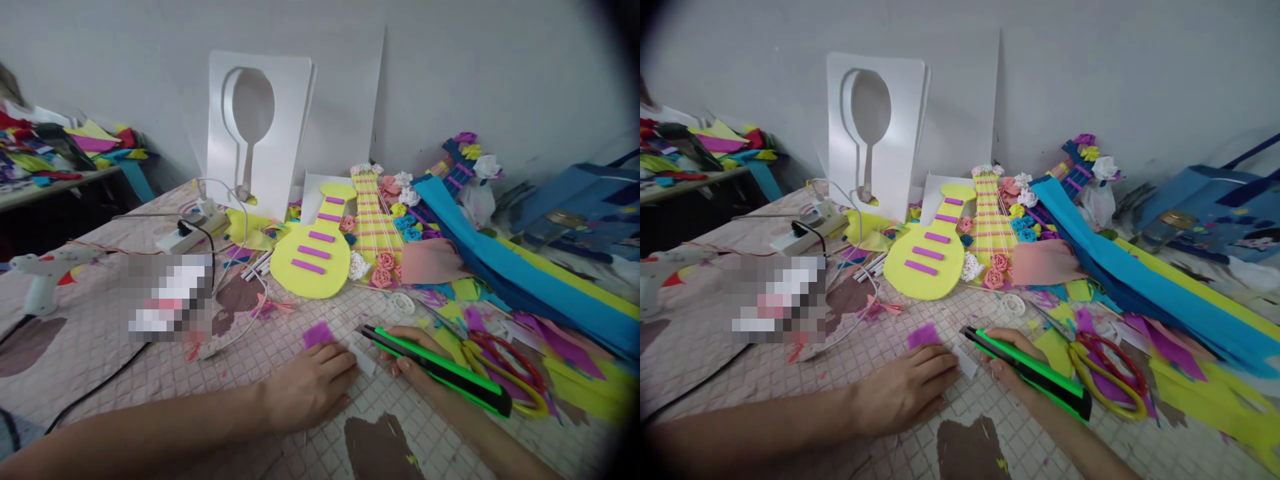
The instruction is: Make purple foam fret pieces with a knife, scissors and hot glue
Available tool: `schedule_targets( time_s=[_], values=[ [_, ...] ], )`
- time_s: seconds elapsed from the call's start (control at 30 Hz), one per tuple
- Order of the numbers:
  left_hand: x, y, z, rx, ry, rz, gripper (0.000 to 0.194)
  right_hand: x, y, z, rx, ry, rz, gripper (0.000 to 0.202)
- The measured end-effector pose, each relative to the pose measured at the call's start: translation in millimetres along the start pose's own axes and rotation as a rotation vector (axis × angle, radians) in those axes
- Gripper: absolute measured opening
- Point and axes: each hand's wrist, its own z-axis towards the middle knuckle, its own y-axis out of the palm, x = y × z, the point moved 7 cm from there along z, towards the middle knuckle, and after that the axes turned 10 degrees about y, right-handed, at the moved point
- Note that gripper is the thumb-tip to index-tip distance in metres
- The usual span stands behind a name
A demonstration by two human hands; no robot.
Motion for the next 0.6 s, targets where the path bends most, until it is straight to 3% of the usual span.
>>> schedule_targets(
  time_s=[0.27,0.6],
  values=[
    [0.0,-1.7,1.9,-0.034,-0.006,-0.020,0.029,-22.6,-2.6,-7.6,0.012,-0.064,-0.279,0.025],
    [3.5,-1.3,-3.0,0.014,0.071,0.019,0.029,-40.0,7.6,-18.9,-0.012,-0.355,-0.528,0.029]
  ],
)
